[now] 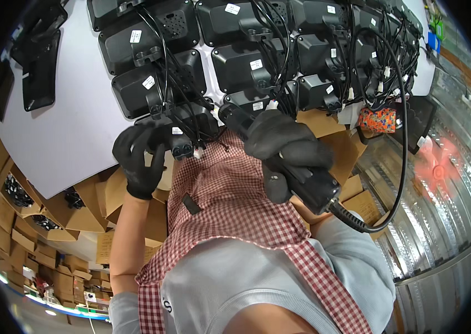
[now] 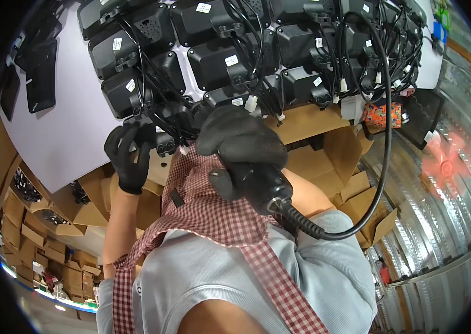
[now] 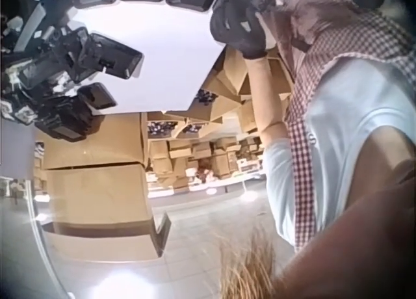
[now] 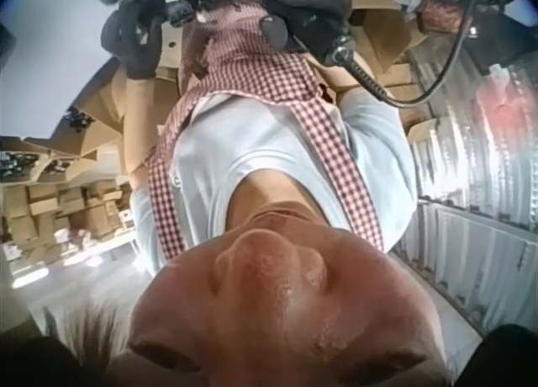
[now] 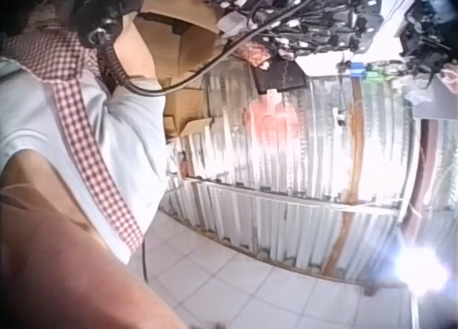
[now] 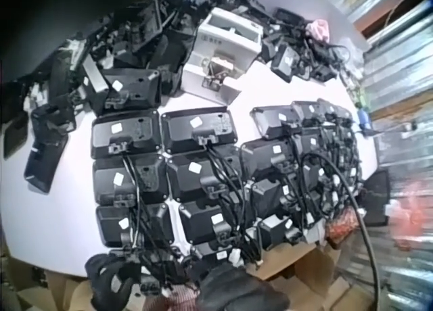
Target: The person assembles multiple black electronic components by hand and with a power screwdriver on a workbench.
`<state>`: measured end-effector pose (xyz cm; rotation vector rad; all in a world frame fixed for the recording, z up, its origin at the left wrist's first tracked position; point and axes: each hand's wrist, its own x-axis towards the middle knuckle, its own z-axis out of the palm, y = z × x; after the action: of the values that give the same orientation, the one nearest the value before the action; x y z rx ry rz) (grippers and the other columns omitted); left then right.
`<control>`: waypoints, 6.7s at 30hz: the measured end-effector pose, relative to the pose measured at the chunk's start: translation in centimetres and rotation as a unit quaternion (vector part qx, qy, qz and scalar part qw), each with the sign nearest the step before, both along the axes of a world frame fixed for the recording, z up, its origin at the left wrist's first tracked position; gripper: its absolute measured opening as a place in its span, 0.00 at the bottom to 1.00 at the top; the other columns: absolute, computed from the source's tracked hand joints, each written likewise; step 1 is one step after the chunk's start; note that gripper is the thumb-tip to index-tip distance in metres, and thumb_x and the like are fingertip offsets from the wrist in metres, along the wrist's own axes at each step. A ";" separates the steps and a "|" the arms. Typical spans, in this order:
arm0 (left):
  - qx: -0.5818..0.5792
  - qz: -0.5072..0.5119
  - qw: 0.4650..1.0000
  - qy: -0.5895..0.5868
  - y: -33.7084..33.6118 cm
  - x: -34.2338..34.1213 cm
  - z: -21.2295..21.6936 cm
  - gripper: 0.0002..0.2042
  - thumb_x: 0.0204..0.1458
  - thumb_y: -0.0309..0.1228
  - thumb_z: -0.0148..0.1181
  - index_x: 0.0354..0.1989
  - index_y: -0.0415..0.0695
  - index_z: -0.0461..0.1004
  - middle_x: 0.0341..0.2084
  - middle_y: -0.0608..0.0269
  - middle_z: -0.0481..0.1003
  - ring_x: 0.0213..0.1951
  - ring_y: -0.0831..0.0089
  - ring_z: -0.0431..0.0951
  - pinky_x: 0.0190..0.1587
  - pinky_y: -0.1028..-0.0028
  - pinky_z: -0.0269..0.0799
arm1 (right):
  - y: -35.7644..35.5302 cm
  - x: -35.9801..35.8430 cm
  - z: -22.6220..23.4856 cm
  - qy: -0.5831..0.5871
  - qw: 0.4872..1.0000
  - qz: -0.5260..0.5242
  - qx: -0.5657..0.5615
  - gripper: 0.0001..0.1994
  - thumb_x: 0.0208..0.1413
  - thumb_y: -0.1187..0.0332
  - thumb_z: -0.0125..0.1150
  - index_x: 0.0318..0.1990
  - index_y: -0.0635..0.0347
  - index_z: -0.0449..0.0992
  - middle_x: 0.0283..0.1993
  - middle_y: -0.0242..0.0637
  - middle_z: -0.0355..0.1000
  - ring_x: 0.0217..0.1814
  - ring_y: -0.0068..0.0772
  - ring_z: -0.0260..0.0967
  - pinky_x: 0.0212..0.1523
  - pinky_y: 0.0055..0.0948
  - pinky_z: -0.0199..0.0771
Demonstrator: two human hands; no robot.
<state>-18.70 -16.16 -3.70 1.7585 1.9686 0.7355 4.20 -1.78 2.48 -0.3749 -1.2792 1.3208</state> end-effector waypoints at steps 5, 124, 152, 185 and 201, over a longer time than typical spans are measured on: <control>0.081 -0.050 0.995 -0.009 4.6 2.1 5.6 0.18 0.37 0.26 0.68 0.40 0.46 0.78 0.40 0.57 0.76 0.40 0.58 0.77 0.44 0.63 0.72 | 0.0 1.7 3.2 -0.095 0.995 0.012 0.001 0.24 0.54 0.59 0.69 0.50 0.56 0.63 0.38 0.41 0.72 0.31 0.34 0.70 0.31 0.38 0.71; -0.250 0.151 0.580 -0.760 6.8 5.8 8.1 0.11 0.62 0.33 0.55 0.40 0.37 0.76 0.27 0.69 0.71 0.27 0.82 0.66 0.32 0.80 0.62 | -1.0 1.5 11.7 -0.012 0.990 -0.032 -0.139 0.21 0.59 0.54 0.60 0.58 0.43 0.70 0.40 0.29 0.69 0.33 0.23 0.60 0.41 0.32 0.55; -0.001 -0.104 0.986 0.131 10.5 4.4 4.7 0.10 0.43 0.35 0.63 0.36 0.53 0.81 0.62 0.63 0.65 0.65 0.56 0.60 0.66 0.51 0.51 | -0.2 0.0 5.3 -0.160 0.978 -0.094 -0.100 0.16 0.60 0.64 0.51 0.52 0.57 0.58 0.43 0.45 0.68 0.37 0.34 0.66 0.41 0.40 0.73; -0.059 -0.146 0.984 0.086 10.2 3.2 2.9 0.11 0.38 0.32 0.62 0.33 0.49 0.81 0.60 0.59 0.65 0.66 0.53 0.57 0.67 0.45 0.45 | -1.8 0.6 1.1 -0.151 0.978 -0.001 -0.146 0.19 0.55 0.76 0.57 0.53 0.56 0.61 0.44 0.45 0.72 0.45 0.39 0.73 0.49 0.40 0.76; -0.074 -0.157 0.983 0.068 10.2 2.9 2.7 0.10 0.39 0.32 0.63 0.33 0.48 0.80 0.61 0.57 0.64 0.65 0.50 0.57 0.66 0.45 0.47 | -1.2 -3.2 1.9 -0.179 0.982 0.059 0.020 0.17 0.35 0.80 0.69 0.37 0.59 0.75 0.35 0.40 0.73 0.36 0.43 0.73 0.39 0.39 0.75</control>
<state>-15.78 -5.96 -0.99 2.0066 1.7178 0.3630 1.03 -3.01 4.34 -0.5326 -1.6478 1.3652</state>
